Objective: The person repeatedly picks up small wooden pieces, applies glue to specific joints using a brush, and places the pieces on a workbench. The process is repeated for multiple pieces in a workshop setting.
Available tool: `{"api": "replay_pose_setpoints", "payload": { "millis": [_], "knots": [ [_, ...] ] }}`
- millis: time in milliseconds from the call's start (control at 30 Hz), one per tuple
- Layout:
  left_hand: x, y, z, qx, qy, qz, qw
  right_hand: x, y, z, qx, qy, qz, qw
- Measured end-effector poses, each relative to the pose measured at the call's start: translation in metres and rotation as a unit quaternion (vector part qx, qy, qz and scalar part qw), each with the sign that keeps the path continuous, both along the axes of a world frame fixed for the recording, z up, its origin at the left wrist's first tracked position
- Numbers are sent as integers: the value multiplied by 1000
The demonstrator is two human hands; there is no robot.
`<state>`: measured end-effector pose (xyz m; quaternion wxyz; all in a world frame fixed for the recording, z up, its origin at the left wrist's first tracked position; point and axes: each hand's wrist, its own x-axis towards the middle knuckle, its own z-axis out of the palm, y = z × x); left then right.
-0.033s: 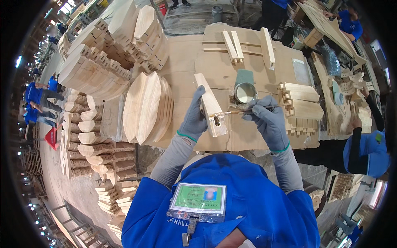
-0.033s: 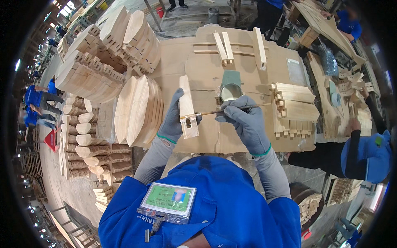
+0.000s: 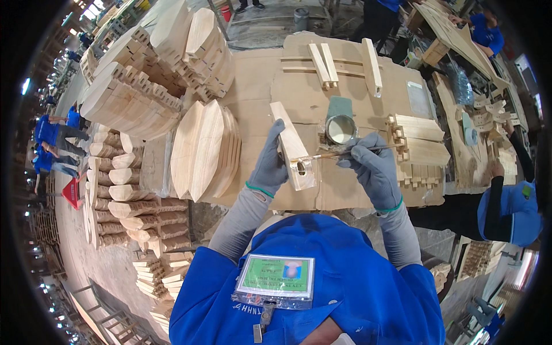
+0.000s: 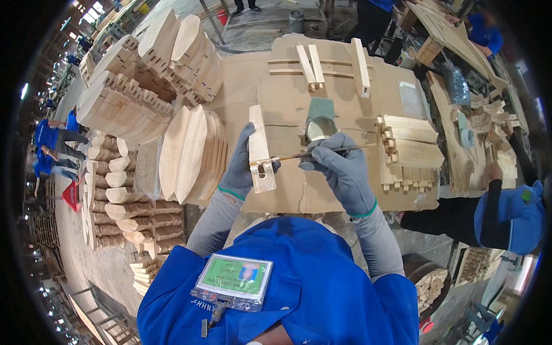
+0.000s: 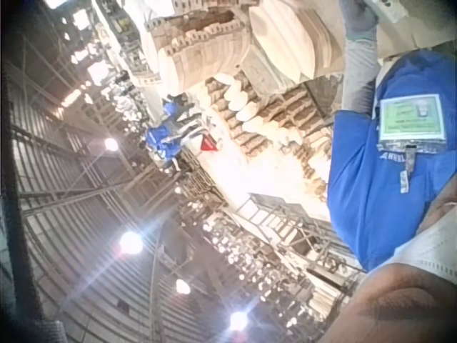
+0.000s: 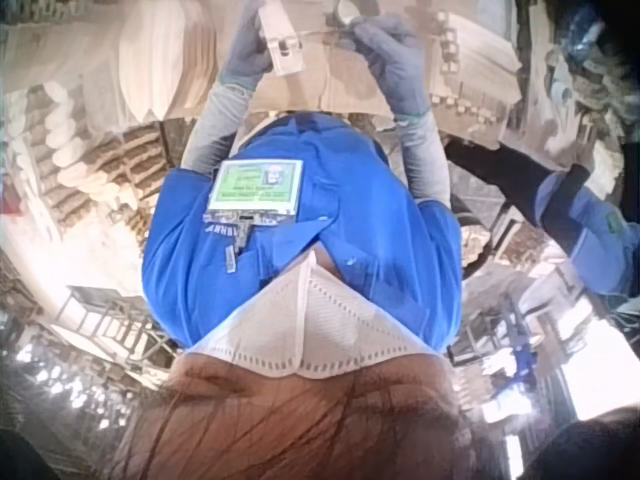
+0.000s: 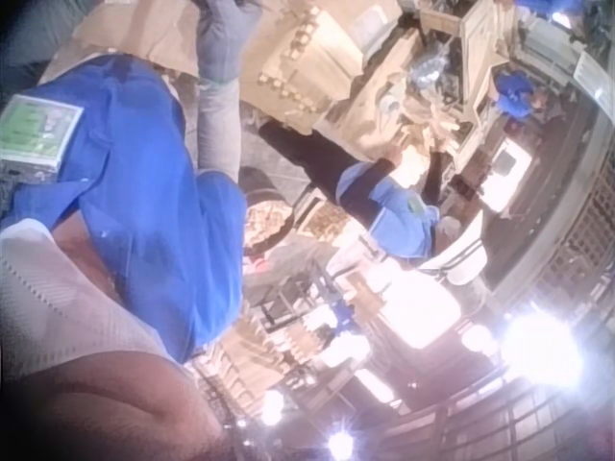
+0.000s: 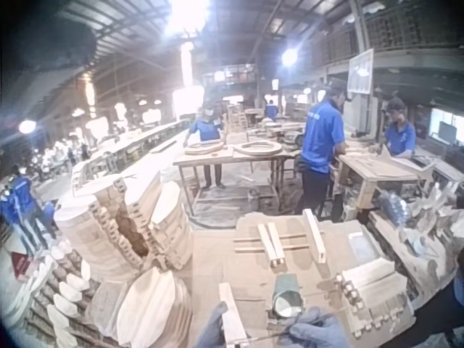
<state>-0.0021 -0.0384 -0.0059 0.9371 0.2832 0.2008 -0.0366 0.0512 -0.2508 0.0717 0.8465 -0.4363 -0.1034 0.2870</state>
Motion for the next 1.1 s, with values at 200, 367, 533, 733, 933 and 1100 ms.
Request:
{"api": "replay_pose_setpoints", "payload": {
  "millis": [200, 367, 533, 733, 933, 1100],
  "knots": [
    [4, -5, 14, 48, -20, 13, 999, 3, 6, -8, 32, 2, 28, 999],
    [4, -2, 12, 47, -25, 10, 999, 7, 4, -6, 54, -34, 47, 997],
    [7, -4, 15, 23, -7, 24, 999, 6, 4, -10, 39, -27, 40, 998],
    [10, -2, 15, 33, -3, 33, 999, 9, 0, -12, 52, -45, 54, 996],
    [14, -3, 14, 17, -8, 49, 999, 6, 0, -2, 34, -29, -8, 999],
    [13, 5, 2, 6, -13, 33, 999, -4, -6, -1, 33, -15, 60, 998]
  ]
}}
